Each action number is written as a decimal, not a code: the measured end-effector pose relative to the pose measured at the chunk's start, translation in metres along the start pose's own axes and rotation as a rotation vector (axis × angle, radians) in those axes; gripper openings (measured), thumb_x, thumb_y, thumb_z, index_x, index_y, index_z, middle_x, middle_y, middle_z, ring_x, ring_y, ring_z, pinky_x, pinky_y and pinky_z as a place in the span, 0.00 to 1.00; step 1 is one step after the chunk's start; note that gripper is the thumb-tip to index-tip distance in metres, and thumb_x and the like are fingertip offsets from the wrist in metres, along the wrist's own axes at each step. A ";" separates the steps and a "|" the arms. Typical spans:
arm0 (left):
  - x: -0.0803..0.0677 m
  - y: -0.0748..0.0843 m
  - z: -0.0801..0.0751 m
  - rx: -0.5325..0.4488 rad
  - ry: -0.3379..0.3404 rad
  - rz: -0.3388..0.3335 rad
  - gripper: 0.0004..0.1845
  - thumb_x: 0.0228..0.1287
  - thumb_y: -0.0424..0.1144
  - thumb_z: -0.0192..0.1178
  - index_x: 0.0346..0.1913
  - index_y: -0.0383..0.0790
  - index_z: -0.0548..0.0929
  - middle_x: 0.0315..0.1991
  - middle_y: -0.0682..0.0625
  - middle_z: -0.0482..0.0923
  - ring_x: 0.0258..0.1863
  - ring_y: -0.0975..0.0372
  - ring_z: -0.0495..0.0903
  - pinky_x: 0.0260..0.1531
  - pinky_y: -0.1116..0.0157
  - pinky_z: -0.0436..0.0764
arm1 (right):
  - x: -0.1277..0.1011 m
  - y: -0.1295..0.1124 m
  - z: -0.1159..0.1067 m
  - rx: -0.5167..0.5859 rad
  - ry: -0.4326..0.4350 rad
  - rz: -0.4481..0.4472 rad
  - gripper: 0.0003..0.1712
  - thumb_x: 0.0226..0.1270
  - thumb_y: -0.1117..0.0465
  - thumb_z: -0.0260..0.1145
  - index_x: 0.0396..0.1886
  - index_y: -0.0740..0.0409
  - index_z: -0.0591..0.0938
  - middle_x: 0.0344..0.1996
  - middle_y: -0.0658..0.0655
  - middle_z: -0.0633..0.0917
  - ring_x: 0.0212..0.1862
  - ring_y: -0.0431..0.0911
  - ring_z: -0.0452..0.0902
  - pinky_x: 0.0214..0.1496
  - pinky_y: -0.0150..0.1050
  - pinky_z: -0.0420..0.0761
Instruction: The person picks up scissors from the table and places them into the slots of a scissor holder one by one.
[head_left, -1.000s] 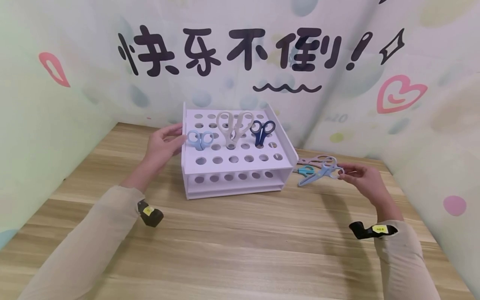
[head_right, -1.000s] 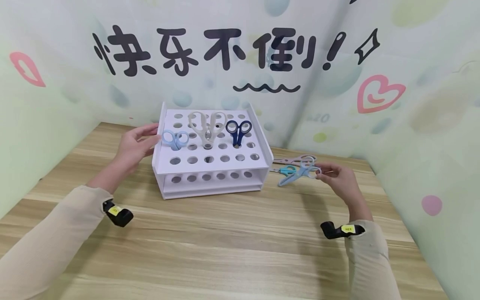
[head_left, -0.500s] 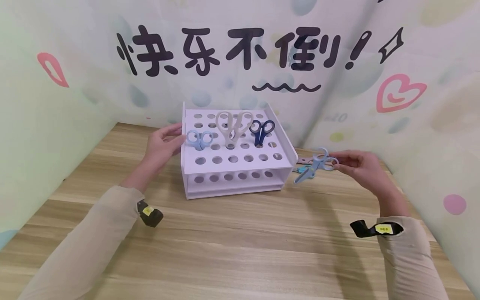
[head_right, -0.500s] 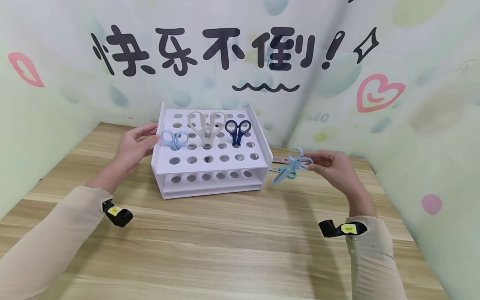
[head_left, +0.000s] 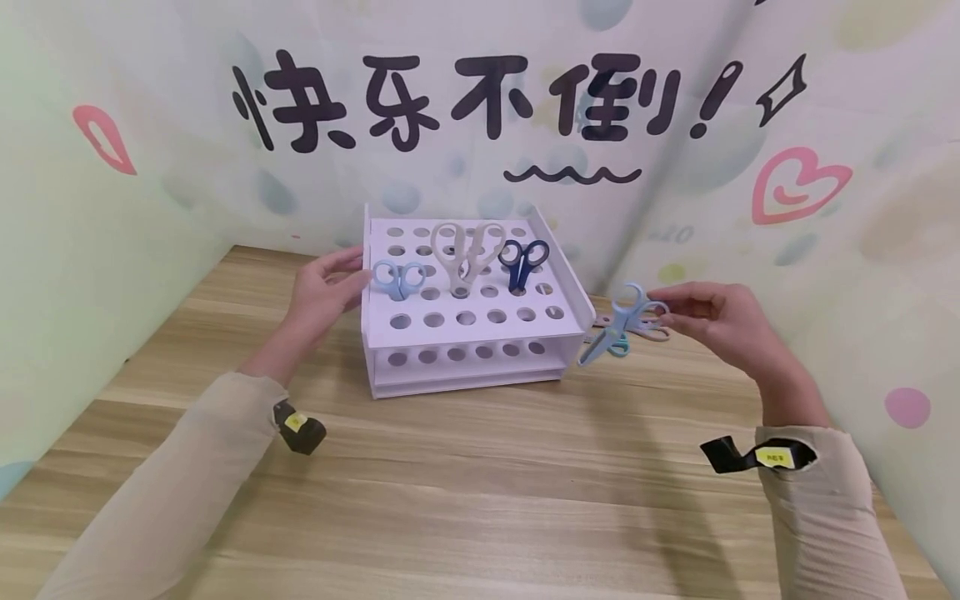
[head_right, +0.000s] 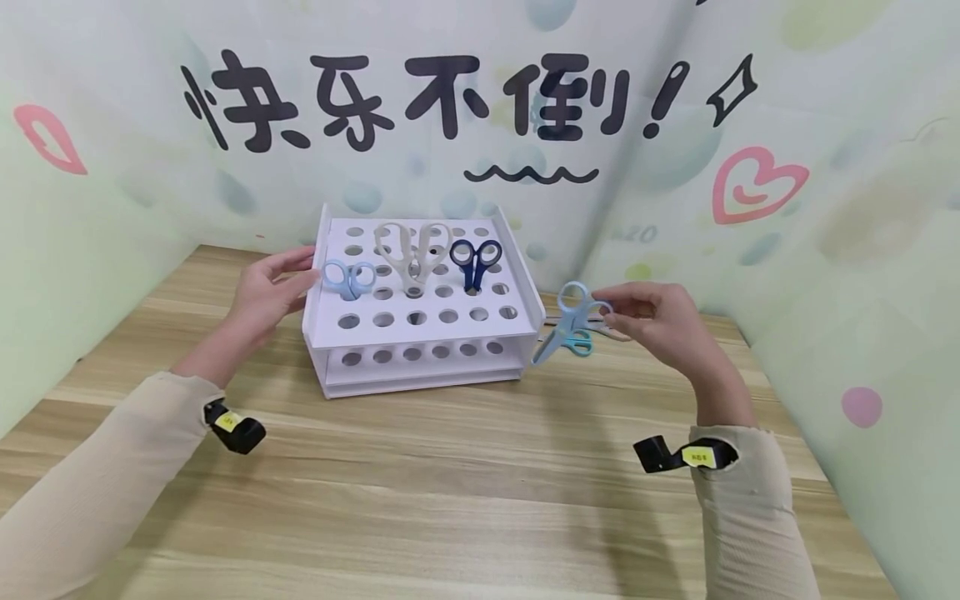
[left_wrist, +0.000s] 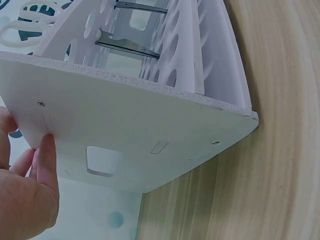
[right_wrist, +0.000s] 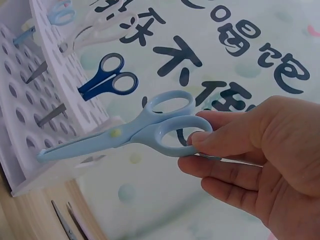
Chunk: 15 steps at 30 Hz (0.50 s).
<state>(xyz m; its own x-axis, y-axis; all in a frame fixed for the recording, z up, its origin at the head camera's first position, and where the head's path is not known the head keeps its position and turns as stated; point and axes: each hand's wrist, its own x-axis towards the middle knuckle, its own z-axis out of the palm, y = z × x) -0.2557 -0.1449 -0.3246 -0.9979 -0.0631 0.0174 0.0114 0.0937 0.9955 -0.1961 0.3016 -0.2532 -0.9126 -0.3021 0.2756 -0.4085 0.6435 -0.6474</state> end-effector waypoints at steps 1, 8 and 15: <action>0.000 0.000 0.000 -0.001 0.001 -0.001 0.26 0.62 0.37 0.58 0.64 0.43 0.68 0.58 0.43 0.66 0.50 0.56 0.73 0.42 0.70 0.81 | 0.001 -0.002 0.000 -0.002 0.003 -0.002 0.16 0.56 0.71 0.65 0.46 0.70 0.80 0.32 0.46 0.84 0.33 0.36 0.80 0.35 0.24 0.81; 0.001 0.000 0.000 0.006 0.003 -0.007 0.26 0.62 0.37 0.58 0.64 0.43 0.68 0.57 0.45 0.67 0.51 0.56 0.73 0.42 0.70 0.81 | 0.009 -0.016 0.001 -0.073 0.003 -0.045 0.16 0.56 0.71 0.66 0.46 0.64 0.82 0.33 0.47 0.84 0.33 0.36 0.80 0.33 0.23 0.78; 0.002 -0.001 0.001 0.001 0.011 -0.002 0.26 0.62 0.37 0.58 0.63 0.43 0.69 0.57 0.45 0.67 0.49 0.56 0.73 0.42 0.70 0.81 | 0.025 -0.030 0.007 -0.133 -0.022 -0.122 0.15 0.57 0.71 0.65 0.46 0.61 0.82 0.36 0.57 0.84 0.35 0.40 0.81 0.35 0.22 0.77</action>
<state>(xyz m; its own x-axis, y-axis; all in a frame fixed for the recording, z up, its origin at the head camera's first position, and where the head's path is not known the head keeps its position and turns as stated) -0.2578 -0.1441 -0.3260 -0.9971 -0.0747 0.0163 0.0092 0.0950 0.9954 -0.2066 0.2700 -0.2318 -0.8561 -0.3979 0.3299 -0.5163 0.6880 -0.5099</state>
